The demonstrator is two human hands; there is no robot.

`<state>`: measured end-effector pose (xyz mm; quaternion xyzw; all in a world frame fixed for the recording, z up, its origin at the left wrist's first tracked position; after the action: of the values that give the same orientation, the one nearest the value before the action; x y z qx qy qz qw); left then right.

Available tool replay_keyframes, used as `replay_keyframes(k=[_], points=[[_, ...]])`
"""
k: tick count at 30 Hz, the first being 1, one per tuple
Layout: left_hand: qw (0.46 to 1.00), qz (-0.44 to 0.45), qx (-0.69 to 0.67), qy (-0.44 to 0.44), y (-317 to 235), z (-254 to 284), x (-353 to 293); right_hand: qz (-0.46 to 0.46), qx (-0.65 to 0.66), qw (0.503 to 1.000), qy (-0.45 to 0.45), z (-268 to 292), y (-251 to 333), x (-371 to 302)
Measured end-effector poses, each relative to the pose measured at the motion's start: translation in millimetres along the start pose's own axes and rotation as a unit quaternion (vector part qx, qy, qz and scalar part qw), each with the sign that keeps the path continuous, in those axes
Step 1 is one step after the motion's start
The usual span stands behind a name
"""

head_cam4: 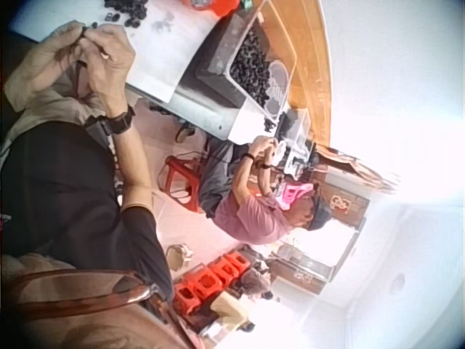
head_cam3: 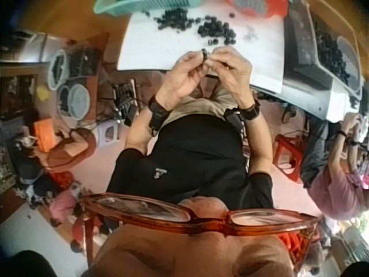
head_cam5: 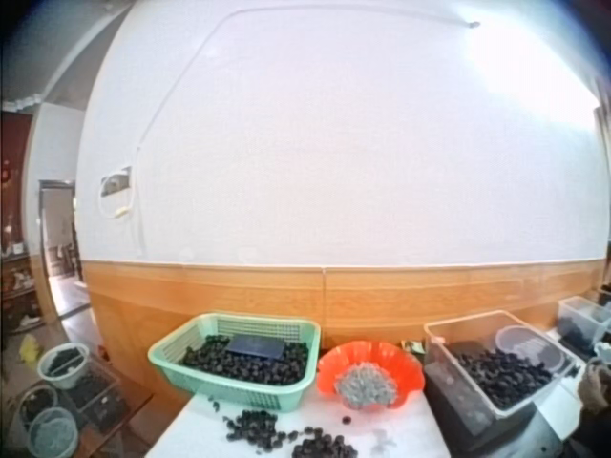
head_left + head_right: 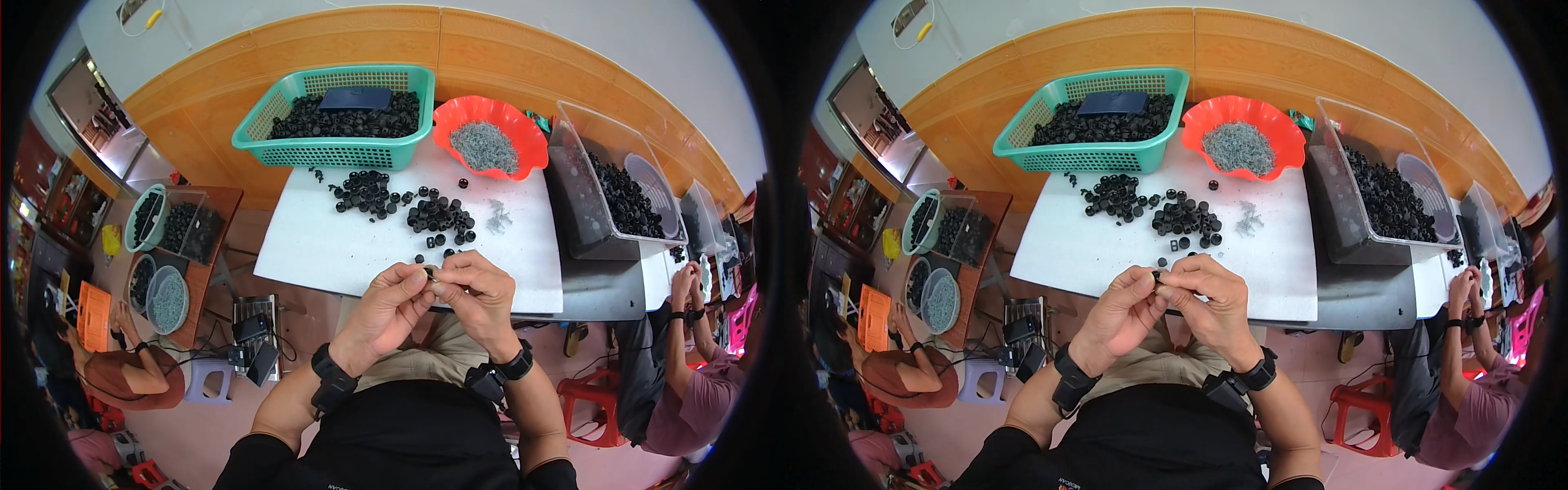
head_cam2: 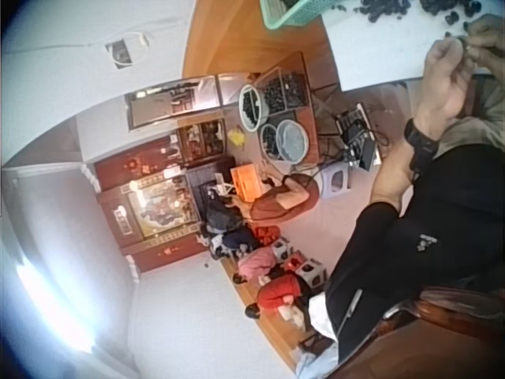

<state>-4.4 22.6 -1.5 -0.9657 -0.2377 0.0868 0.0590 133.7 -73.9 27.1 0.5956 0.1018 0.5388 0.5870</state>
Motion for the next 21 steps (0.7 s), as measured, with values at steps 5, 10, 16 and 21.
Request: replay_keyframes(k=[5, 10, 16, 21], points=[[1.000, 0.002, -0.007, 0.002, 0.4, -0.5, -1.2, 0.012, -0.005, 1.000, -0.004, -1.3, 3.1, -0.2], [1.000, -0.001, -0.010, -0.002, 0.7, 0.8, -1.9, 0.005, 0.005, 1.000, 0.002, -4.5, 1.9, -2.3], [0.999, -0.030, 0.036, -0.019, 1.8, -3.5, -4.7, 0.001, -0.004, 1.000, -0.003, -4.0, 0.0, -1.0], [0.998, -0.017, 0.066, -0.004, -1.0, -5.2, -6.4, -0.025, -0.005, 1.000, 0.012, 0.7, -2.9, -1.1]])
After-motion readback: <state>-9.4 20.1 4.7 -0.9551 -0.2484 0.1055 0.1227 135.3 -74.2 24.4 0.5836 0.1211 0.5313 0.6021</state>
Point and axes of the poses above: each hand's wrist, its own x-axis towards the middle knuckle, its own z-axis out of the back of the hand, y = z × x, the point moved 1 cm from there along x, towards the middle knuckle, and after that the axes turned 15 degrees about -x, right-handed, at the moved point
